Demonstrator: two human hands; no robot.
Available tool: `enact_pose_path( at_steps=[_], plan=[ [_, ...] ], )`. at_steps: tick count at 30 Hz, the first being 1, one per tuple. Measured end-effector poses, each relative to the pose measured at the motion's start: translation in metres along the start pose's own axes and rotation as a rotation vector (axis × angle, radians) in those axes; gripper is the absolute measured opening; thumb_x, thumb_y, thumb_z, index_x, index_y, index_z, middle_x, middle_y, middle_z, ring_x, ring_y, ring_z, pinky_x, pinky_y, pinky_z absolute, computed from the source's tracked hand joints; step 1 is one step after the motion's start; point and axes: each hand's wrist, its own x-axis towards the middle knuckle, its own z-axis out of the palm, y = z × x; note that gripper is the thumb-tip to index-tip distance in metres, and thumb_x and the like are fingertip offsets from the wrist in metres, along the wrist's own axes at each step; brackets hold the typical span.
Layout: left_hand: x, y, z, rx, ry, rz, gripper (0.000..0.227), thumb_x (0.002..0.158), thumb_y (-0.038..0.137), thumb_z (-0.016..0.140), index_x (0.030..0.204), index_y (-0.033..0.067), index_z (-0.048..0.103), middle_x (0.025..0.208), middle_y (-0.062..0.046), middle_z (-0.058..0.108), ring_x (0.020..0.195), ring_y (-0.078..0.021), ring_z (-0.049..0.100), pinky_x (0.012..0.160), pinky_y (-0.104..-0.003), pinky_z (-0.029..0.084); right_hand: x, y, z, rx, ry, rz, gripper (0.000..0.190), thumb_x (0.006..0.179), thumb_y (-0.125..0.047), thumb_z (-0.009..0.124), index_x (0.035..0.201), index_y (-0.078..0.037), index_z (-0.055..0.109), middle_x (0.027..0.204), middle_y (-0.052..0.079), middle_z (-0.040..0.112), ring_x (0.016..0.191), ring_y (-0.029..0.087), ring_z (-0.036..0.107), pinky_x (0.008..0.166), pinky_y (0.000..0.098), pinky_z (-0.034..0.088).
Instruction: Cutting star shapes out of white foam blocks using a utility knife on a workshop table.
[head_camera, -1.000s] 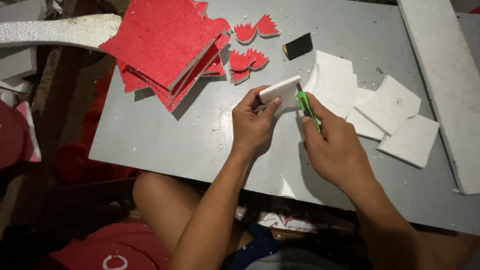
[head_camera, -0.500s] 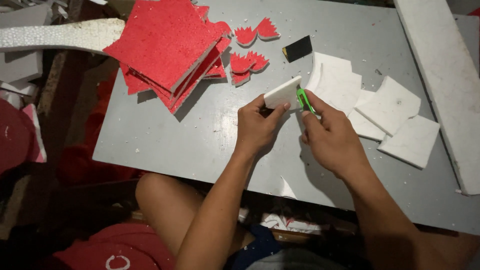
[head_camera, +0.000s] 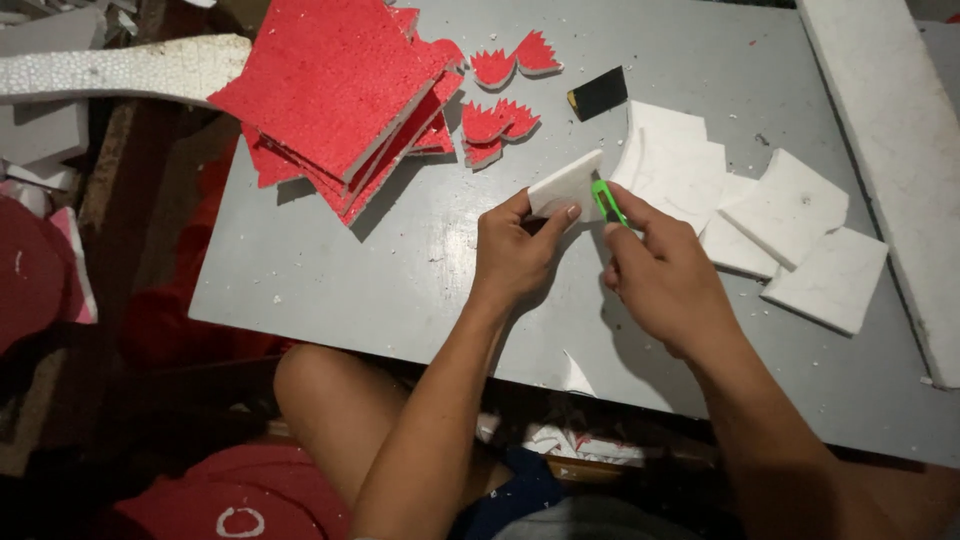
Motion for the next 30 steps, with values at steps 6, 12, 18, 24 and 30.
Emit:
enact_pose_path(
  at_steps=[6, 12, 18, 24, 30],
  plan=[
    [0.000, 0.000, 0.001, -0.019, 0.037, -0.001, 0.031, 0.091, 0.014, 0.077, 0.118, 0.0005, 0.072, 0.109, -0.024, 0.075, 0.111, -0.0384, 0.070, 0.096, -0.051, 0.058, -0.015, -0.013, -0.001, 0.005, -0.018, 0.051, 0.056, 0.095, -0.017, 0.048, 0.148, -0.002, 0.054, 0.054, 0.013, 0.053, 0.050, 0.022, 0.051, 0.053, 0.0367, 0.045],
    [0.001, -0.008, 0.000, -0.009, -0.016, 0.044, 0.030, 0.090, 0.012, 0.078, 0.117, 0.0004, 0.073, 0.108, -0.024, 0.075, 0.112, -0.0367, 0.069, 0.096, -0.051, 0.057, 0.004, 0.014, 0.002, 0.015, -0.018, 0.015, 0.052, 0.097, -0.018, 0.049, 0.147, -0.005, 0.056, 0.054, 0.012, 0.054, 0.050, 0.021, 0.052, 0.052, 0.0367, 0.045],
    [0.004, 0.005, -0.001, 0.018, -0.053, 0.029, 0.027, 0.092, 0.009, 0.074, 0.118, -0.0001, 0.072, 0.109, -0.025, 0.075, 0.111, -0.0406, 0.070, 0.097, -0.053, 0.057, -0.005, 0.002, 0.001, 0.097, 0.021, 0.043, 0.052, 0.097, -0.016, 0.048, 0.146, 0.000, 0.055, 0.055, 0.013, 0.055, 0.049, 0.022, 0.052, 0.051, 0.0355, 0.045],
    [0.000, -0.004, -0.005, -0.084, -0.047, -0.034, 0.029, 0.092, 0.010, 0.072, 0.118, -0.0019, 0.071, 0.109, -0.028, 0.074, 0.110, -0.0401, 0.070, 0.096, -0.053, 0.057, -0.010, 0.005, 0.010, 0.090, 0.028, 0.084, 0.051, 0.097, -0.015, 0.049, 0.147, -0.006, 0.057, 0.057, 0.014, 0.053, 0.050, 0.022, 0.052, 0.050, 0.0343, 0.045],
    [-0.003, 0.001, -0.002, -0.084, -0.012, 0.008, 0.028, 0.091, 0.009, 0.073, 0.117, -0.0028, 0.072, 0.107, -0.028, 0.074, 0.108, -0.0368, 0.070, 0.094, -0.052, 0.057, -0.017, 0.004, 0.014, 0.131, 0.029, 0.054, 0.051, 0.096, -0.015, 0.049, 0.146, -0.008, 0.057, 0.056, 0.012, 0.052, 0.050, 0.019, 0.051, 0.049, 0.0325, 0.045]
  ],
)
